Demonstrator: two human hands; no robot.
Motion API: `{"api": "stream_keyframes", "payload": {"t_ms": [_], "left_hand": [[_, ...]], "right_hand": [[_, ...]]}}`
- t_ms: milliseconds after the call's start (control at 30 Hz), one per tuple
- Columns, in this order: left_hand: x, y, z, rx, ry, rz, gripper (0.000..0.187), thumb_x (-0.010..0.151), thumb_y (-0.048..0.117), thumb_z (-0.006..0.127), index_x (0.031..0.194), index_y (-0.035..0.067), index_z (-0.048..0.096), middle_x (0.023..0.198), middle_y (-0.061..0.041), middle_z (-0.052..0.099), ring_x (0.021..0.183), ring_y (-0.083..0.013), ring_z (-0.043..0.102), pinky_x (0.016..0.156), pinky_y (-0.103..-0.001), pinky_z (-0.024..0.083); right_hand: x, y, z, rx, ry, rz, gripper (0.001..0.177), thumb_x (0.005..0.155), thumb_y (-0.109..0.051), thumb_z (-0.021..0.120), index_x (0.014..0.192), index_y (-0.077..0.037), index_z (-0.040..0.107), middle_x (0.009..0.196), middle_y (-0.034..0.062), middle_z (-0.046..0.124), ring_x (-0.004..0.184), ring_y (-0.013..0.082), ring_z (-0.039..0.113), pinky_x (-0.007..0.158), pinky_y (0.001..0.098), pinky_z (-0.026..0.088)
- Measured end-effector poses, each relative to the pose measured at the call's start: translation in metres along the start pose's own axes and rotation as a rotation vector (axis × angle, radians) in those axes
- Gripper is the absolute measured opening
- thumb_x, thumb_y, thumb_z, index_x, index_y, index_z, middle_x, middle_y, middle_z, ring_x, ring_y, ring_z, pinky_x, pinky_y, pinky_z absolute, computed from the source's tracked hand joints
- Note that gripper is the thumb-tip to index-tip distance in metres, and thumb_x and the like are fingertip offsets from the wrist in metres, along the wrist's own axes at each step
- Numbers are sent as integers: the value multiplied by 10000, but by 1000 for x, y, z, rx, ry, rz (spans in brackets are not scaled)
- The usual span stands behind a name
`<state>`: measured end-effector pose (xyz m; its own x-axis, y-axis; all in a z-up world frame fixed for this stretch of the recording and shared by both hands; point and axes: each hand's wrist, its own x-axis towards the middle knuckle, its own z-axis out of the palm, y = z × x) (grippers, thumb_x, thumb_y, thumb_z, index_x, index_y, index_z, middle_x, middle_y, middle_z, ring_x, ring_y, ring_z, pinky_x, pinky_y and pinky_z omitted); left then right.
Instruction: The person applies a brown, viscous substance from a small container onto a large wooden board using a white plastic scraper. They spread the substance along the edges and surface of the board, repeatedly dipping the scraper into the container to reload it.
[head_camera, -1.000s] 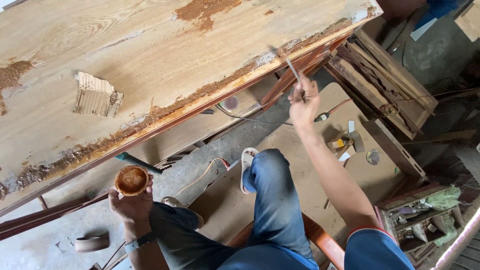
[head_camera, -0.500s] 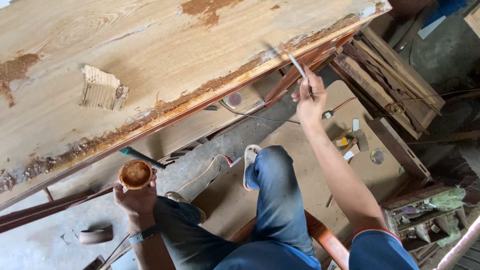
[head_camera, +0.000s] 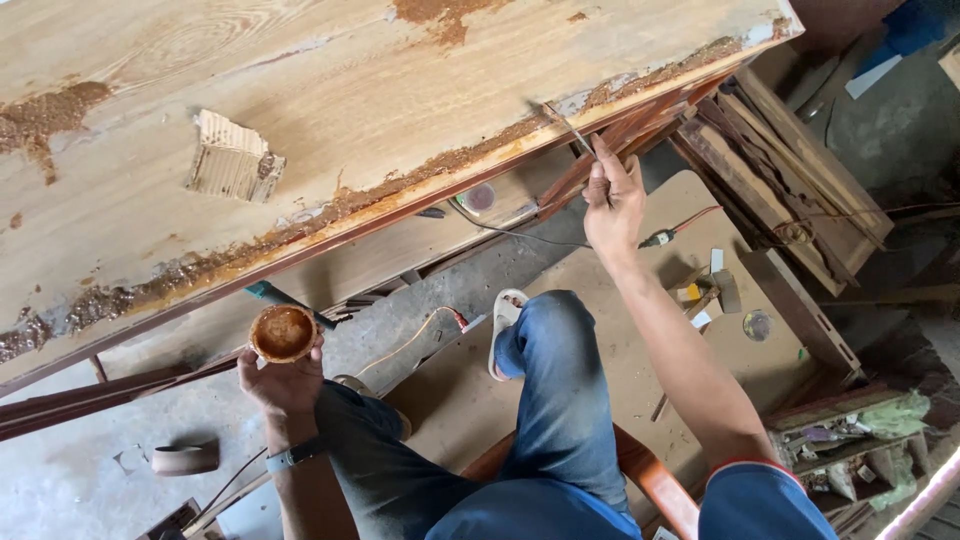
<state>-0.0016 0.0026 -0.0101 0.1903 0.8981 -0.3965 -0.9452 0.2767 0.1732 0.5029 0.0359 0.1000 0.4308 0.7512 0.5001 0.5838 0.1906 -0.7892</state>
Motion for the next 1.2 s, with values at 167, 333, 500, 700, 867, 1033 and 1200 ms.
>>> {"api": "stream_keyframes", "payload": {"t_ms": [167, 333, 500, 700, 867, 1033, 1200], "left_hand": [[0, -1, -10, 7, 60, 14, 646, 777, 401, 665, 1255, -35, 660, 1159, -380, 677, 902, -592, 701, 741, -563, 660], [-1, 0, -3, 24, 89, -1, 674, 785, 421, 667, 1271, -46, 643, 1160, -395, 668, 899, -587, 706, 726, -535, 668], [-3, -1, 10, 56, 70, -25, 731, 769, 442, 674, 1276, -82, 625, 1128, -448, 639, 893, -559, 721, 707, -508, 684], [-3, -2, 14, 86, 50, -16, 736, 780, 468, 663, 1279, -72, 628, 1109, -458, 632, 879, -536, 732, 711, -478, 683], [-4, -1, 9, 93, 47, -10, 716, 792, 456, 654, 1271, -75, 622, 1106, -456, 633, 881, -525, 735, 712, -467, 684], [-7, -4, 14, 93, 16, -3, 710, 804, 443, 658, 1259, -100, 614, 1096, -455, 634, 880, -525, 732, 710, -469, 678], [1, 0, -4, 81, 36, -11, 748, 766, 464, 655, 1293, -65, 611, 1132, -455, 624, 894, -529, 731, 719, -478, 680]], "right_hand": [[0, 0, -6, -165, -34, -66, 339, 1099, -114, 499, 1404, -99, 645, 892, 85, 427, 674, 242, 691, 542, 312, 566], [-1, 9, -4, -342, -21, -229, 385, 1085, -109, 516, 1452, -143, 627, 998, 145, 469, 732, 363, 651, 642, 424, 549], [1, 3, -2, -431, -68, -390, 397, 1057, -84, 532, 1443, -83, 626, 1069, 151, 503, 829, 439, 653, 688, 481, 568], [1, -14, -3, -609, -112, -379, 397, 1027, -90, 560, 1413, -88, 652, 1078, 110, 489, 854, 383, 679, 669, 471, 598], [5, -21, -4, -748, -144, -375, 398, 988, -92, 607, 1378, -109, 685, 1077, 103, 479, 872, 371, 685, 674, 476, 610], [15, -17, -7, -851, -179, -433, 424, 943, -91, 648, 1364, -110, 691, 1100, 103, 464, 917, 397, 667, 698, 502, 605], [31, -37, -9, -883, -157, -458, 401, 927, 33, 634, 1306, -55, 730, 1033, 122, 451, 892, 351, 671, 698, 438, 622]]}}
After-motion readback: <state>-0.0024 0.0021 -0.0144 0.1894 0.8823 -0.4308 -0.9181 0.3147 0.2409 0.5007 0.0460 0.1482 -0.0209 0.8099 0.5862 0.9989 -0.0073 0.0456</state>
